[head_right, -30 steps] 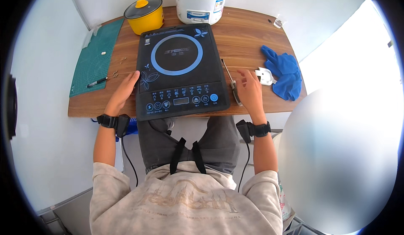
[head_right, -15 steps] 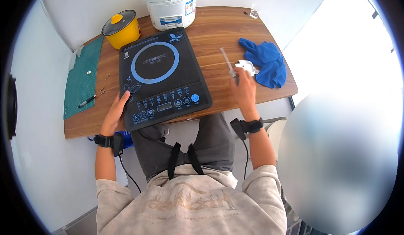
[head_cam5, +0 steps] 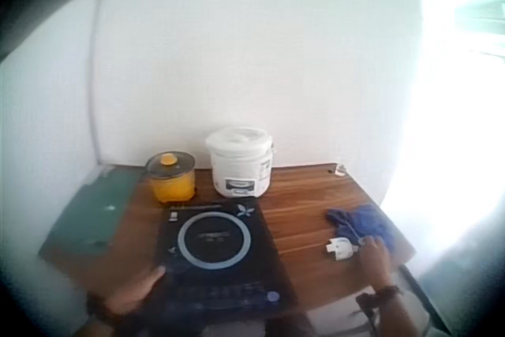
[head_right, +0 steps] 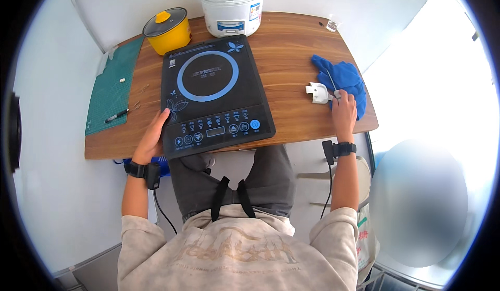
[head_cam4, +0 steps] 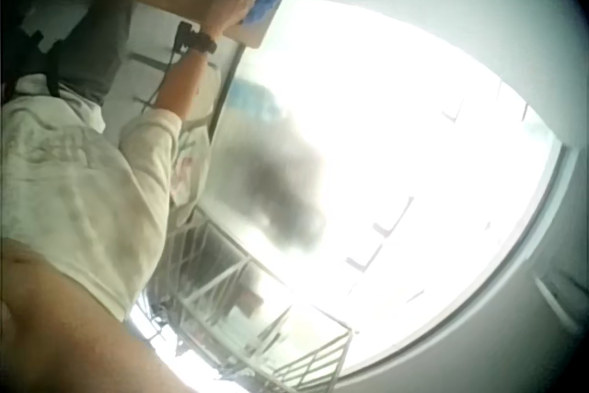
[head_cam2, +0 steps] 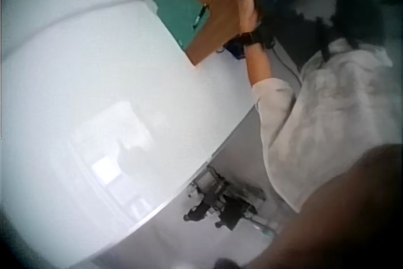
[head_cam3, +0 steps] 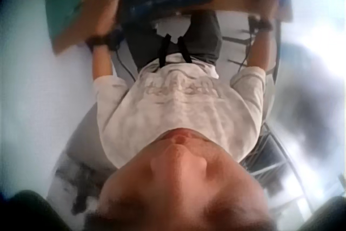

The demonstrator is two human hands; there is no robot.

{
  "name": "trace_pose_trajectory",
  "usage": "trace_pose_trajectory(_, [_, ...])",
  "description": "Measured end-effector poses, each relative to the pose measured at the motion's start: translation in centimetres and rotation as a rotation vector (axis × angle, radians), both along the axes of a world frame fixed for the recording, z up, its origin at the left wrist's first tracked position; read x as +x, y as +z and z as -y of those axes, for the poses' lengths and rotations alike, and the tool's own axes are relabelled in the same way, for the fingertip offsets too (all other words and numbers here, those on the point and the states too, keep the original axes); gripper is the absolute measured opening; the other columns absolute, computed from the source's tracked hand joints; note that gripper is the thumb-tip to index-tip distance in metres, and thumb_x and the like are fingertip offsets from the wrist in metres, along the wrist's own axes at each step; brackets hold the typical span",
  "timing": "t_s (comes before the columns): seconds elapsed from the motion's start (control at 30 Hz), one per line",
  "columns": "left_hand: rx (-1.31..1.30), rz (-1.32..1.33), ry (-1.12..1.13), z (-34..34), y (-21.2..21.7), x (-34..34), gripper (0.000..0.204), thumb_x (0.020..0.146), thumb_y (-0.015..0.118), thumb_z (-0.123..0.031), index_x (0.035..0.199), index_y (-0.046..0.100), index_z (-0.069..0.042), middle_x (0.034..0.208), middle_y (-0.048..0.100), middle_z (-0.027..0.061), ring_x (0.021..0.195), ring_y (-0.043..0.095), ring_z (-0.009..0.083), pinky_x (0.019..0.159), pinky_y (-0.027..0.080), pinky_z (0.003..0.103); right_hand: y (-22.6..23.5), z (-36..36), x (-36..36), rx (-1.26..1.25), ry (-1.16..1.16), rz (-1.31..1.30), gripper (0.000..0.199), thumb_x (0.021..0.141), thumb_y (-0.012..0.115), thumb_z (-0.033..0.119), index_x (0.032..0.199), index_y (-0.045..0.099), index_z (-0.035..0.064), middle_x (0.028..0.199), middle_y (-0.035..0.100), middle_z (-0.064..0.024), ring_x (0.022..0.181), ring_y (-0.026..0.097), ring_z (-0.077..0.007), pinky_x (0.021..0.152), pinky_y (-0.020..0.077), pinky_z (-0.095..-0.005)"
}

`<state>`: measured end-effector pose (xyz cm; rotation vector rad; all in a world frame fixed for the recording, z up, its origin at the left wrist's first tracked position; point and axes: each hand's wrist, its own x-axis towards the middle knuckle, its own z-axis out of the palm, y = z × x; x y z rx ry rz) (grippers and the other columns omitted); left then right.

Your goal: The person assembles an induction cooktop by using a screwdriver to tighten screws on the internal components and then securing the casing. The person flips the cooktop over and continues to fasten screws on the bottom panel.

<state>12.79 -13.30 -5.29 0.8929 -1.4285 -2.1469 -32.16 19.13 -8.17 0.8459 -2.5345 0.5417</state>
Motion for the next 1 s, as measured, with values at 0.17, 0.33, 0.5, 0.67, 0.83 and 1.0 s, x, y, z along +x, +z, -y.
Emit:
trace_pose_trajectory(0.17, [0.020,-0.007,-0.005,-0.6,0.5,0.6,0.061,0.104,0.060,-0.039,0.151,0.041,-0.005,0.142,0.056,0.0085,0.129,0.055,0.0181,0.105,0.046,0.034,1.1,0.7,2.6,-0.089,0.105,-0.145,0.036,0.091,0.070,0.014,0.126,0.064,0.0075,0.117,0.060,-0.0185,0.113,0.059,-0.0378,0.096,0.0487,-0.0475])
trace_pose_trajectory(0.33, [0.071,-0.008,0.030,-1.1,0.9,0.7,0.056,0.105,0.060,-0.032,0.151,0.042,-0.005,0.138,0.058,0.0083,0.122,0.058,0.0176,0.101,0.050,0.032,4.5,3.2,13.0,-0.157,0.550,-0.044,0.050,0.083,0.076,0.012,0.130,0.062,0.0061,0.125,0.061,-0.0176,0.119,0.057,-0.0371,0.105,0.0461,-0.0468])
trace_pose_trajectory(0.5, [-0.043,0.001,0.056,-1.1,0.4,0.1,0.067,0.099,0.068,-0.037,0.147,0.037,-0.003,0.134,0.059,0.0116,0.120,0.060,0.0177,0.098,0.051,0.031,7.9,6.4,23.4,0.010,1.012,0.045,0.062,0.079,0.083,0.023,0.135,0.060,0.0094,0.137,0.055,-0.0168,0.124,0.056,-0.0349,0.106,0.0453,-0.0493])
trace_pose_trajectory(0.67, [-0.110,-0.043,0.094,-3.1,3.9,-0.8,0.061,0.097,0.070,-0.036,0.141,0.042,-0.003,0.123,0.061,0.0090,0.110,0.064,0.0135,0.085,0.058,0.028,7.7,7.5,26.3,0.076,0.931,-0.118,0.072,0.075,0.086,0.029,0.138,0.056,0.0131,0.137,0.055,-0.0150,0.123,0.056,-0.0331,0.105,0.0451,-0.0497])
trace_pose_trajectory(0.83, [-0.108,-0.001,0.026,-5.5,6.7,-1.7,0.074,0.093,0.074,-0.039,0.143,0.032,-0.005,0.120,0.061,0.0118,0.099,0.068,0.0149,0.078,0.061,0.033,9.1,8.0,27.7,0.053,0.947,-0.263,0.055,0.085,0.066,0.008,0.139,0.057,0.0133,0.134,0.057,-0.0172,0.117,0.059,-0.0325,0.101,0.0486,-0.0474])
trace_pose_trajectory(1.0, [-0.123,-0.059,0.028,-7.2,8.8,-4.4,0.089,0.085,0.080,-0.046,0.140,0.025,-0.003,0.106,0.065,0.0165,0.083,0.072,0.0178,0.064,0.061,0.031,8.5,7.8,26.1,-0.199,0.878,-0.301,0.057,0.081,0.069,0.004,0.136,0.058,0.0090,0.128,0.063,-0.0156,0.111,0.063,-0.0316,0.096,0.0520,-0.0446])
